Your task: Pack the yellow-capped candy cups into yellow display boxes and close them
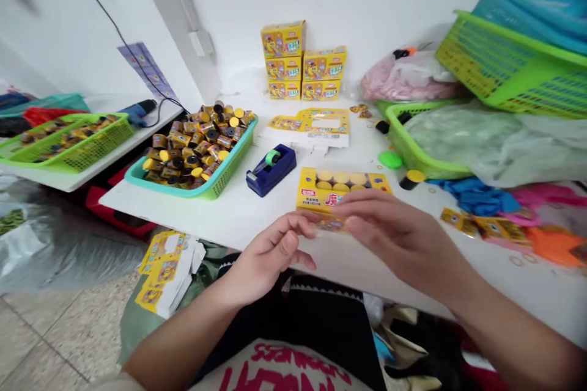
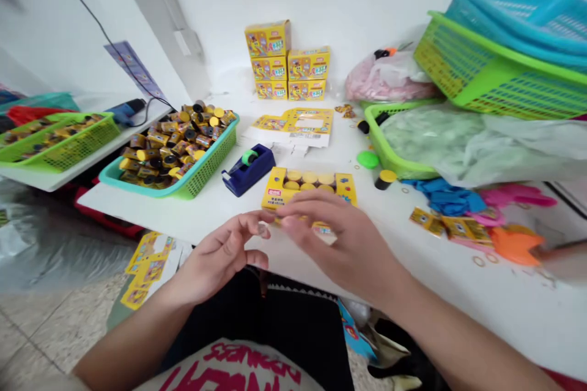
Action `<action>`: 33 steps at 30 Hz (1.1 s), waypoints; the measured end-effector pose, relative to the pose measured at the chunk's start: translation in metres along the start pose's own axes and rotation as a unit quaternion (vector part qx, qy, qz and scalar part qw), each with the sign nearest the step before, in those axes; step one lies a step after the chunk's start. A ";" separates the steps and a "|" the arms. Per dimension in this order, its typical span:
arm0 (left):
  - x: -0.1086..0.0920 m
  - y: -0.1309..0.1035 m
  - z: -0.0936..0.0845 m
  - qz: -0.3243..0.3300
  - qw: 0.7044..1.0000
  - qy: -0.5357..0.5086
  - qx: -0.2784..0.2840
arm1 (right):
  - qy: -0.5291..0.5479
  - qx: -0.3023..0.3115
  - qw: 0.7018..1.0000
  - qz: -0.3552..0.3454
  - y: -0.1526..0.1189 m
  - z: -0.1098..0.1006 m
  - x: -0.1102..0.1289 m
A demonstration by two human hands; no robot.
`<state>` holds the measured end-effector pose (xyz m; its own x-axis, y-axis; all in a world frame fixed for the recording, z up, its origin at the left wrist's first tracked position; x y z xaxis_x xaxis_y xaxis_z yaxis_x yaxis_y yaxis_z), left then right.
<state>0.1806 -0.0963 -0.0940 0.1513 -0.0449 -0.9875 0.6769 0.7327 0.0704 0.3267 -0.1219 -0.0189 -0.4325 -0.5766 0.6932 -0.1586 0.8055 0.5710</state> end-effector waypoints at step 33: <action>0.067 0.017 0.030 -0.130 0.981 -0.082 -0.121 | -0.088 -0.076 0.993 -0.004 -0.029 0.003 -0.001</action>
<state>0.2237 -0.1077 -0.1548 0.1233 -0.3449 -0.9305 0.5197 0.8212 -0.2355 0.3292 -0.1439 -0.0378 -0.5817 -0.5391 0.6090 -0.0319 0.7633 0.6452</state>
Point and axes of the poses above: each hand's wrist, its own y-axis towards the middle knuckle, its own z-axis out of the palm, x = y × z, the point moved 9 cm from there along y, towards the middle knuckle, and after that the axes turned 14 degrees about y, right-handed, at the moved point
